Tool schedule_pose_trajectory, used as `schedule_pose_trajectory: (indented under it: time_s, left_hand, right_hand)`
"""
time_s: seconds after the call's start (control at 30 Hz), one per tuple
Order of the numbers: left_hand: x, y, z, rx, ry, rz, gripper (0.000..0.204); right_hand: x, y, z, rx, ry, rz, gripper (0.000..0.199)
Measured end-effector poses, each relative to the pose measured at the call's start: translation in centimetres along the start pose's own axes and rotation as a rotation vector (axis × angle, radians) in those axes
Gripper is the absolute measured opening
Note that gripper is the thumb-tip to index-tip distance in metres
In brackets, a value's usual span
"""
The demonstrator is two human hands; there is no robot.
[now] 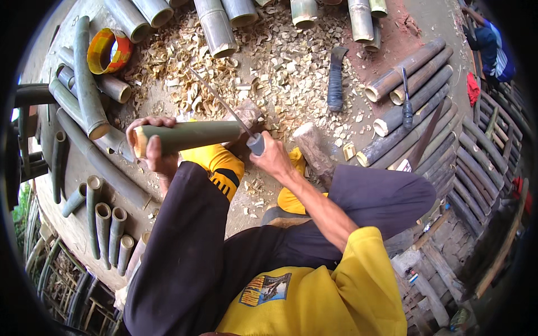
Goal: The person processes bamboo by sawing sections, removing knots with a machete, and measuring pieces with a tape measure.
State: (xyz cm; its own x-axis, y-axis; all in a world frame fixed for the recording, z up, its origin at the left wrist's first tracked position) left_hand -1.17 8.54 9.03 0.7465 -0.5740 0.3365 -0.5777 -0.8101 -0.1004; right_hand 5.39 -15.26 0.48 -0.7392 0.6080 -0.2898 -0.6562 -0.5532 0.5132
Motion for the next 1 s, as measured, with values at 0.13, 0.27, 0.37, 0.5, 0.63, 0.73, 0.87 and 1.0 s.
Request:
schedule_pose_trajectory:
  time_s: [0.13,0.27,0.37,0.5,0.63,0.73,0.87,1.0]
  left_hand:
    - [0.5,-0.3,-1.0,0.032,-0.079,0.087,0.048]
    - [-0.4,-0.5,-1.3,0.124,-0.212,0.127,0.048]
    - [-0.5,-1.2,0.1,-0.047,-0.224,0.146,0.05]
    - [-1.1,-0.8,-0.4,-0.184,-0.096,-0.241,0.052]
    - [-2.1,0.3,-0.6,0.043,-0.064,-0.339,0.039]
    - [-1.0,0.7,-0.8,0.075,-0.122,-0.315,0.035]
    - [-0.5,0.9,-0.9,0.091,-0.173,-0.3,0.033]
    - [-2.4,0.7,-1.0,0.083,-0.084,-0.28,0.034]
  right_hand:
    - [-1.1,2.3,4.4,-0.104,-0.058,-0.049,0.029]
    - [-1.3,2.9,4.7,-0.28,-0.358,-0.246,0.031]
    - [-0.1,-0.2,-0.6,-0.053,-0.027,-0.036,0.031]
    - [-1.1,-0.4,0.2,-0.028,0.183,0.035,0.037]
    - [-2.0,2.7,6.0,-0.232,-0.049,-0.14,0.037]
    - [-2.5,3.8,8.6,-0.517,-0.155,-0.323,0.036]
    - [-0.3,-0.3,-0.7,-0.039,0.131,-0.045,0.034]
    - [-1.1,1.4,4.8,-0.241,-0.011,-0.076,0.037]
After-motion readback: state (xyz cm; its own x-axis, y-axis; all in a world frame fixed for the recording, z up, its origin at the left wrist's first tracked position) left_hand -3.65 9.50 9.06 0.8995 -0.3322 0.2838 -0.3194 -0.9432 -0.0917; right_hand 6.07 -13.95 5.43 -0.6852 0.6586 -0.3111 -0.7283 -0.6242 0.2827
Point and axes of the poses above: each hand's wrist, its own y-axis away from the middle knuckle, its own x-axis out of the palm, z = x × y, the point moved 6 cm from there along -y, towards the middle knuckle, and after that the axes turned 11 degrees about -y, right-handed, at the moved point
